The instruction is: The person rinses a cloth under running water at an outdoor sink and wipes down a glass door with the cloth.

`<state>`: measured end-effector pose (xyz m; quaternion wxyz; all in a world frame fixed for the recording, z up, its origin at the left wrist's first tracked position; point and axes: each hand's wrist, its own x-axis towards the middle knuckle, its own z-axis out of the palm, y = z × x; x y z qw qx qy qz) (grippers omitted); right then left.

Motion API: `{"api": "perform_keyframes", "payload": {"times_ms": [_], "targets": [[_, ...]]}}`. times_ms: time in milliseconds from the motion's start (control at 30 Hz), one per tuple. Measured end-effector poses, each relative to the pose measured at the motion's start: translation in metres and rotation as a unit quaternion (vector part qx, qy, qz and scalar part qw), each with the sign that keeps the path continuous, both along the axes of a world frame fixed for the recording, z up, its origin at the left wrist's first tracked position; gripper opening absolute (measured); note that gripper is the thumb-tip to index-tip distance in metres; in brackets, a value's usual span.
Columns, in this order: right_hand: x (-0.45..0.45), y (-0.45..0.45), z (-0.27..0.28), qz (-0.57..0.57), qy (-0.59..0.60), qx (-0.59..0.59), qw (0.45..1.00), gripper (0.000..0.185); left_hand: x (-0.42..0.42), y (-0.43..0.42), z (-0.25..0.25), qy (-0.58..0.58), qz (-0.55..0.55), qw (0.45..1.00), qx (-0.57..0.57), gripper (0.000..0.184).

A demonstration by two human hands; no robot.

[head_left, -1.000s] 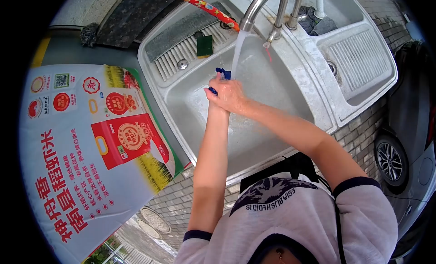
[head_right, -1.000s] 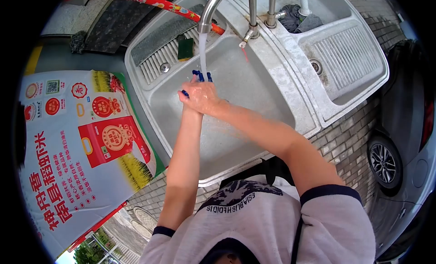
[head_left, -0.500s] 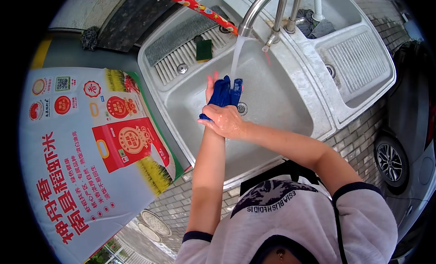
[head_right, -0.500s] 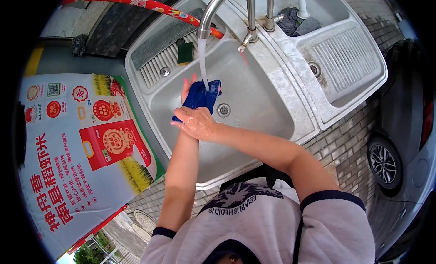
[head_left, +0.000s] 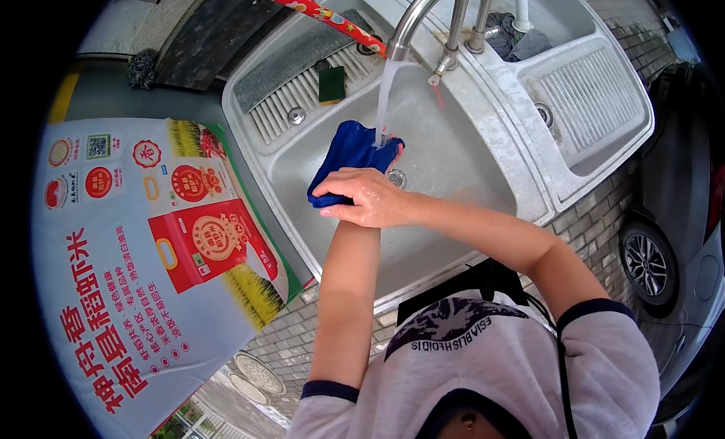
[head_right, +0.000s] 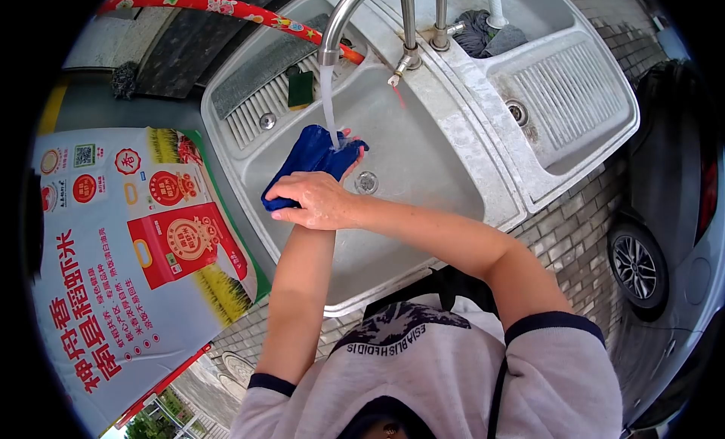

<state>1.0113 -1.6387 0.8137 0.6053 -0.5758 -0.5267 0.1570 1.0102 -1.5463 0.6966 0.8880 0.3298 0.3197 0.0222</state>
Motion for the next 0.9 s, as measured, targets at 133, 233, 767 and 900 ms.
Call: {"api": "perform_keyframes", "payload": {"times_ms": [133,233,767,900], "targets": [[0.03,-0.004,-0.053,-0.064,-0.169,-0.017,0.983,0.025,0.005,0.016,-0.014,0.015,-0.054,0.997,0.055,0.038],[0.055,0.005,-0.074,-0.092,-0.108,-0.095,0.985,0.025,0.019,0.025,-0.014,0.082,-0.109,0.978,0.159,0.032],[0.039,0.018,-0.059,-0.176,0.279,-0.153,0.932,0.032,-0.008,-0.001,0.015,0.123,0.03,0.986,-0.105,0.046],[-0.01,-0.001,-0.039,-0.119,0.019,-0.191,0.974,0.024,-0.009,-0.001,0.026,-0.066,-0.008,0.996,-0.066,0.041]]}}
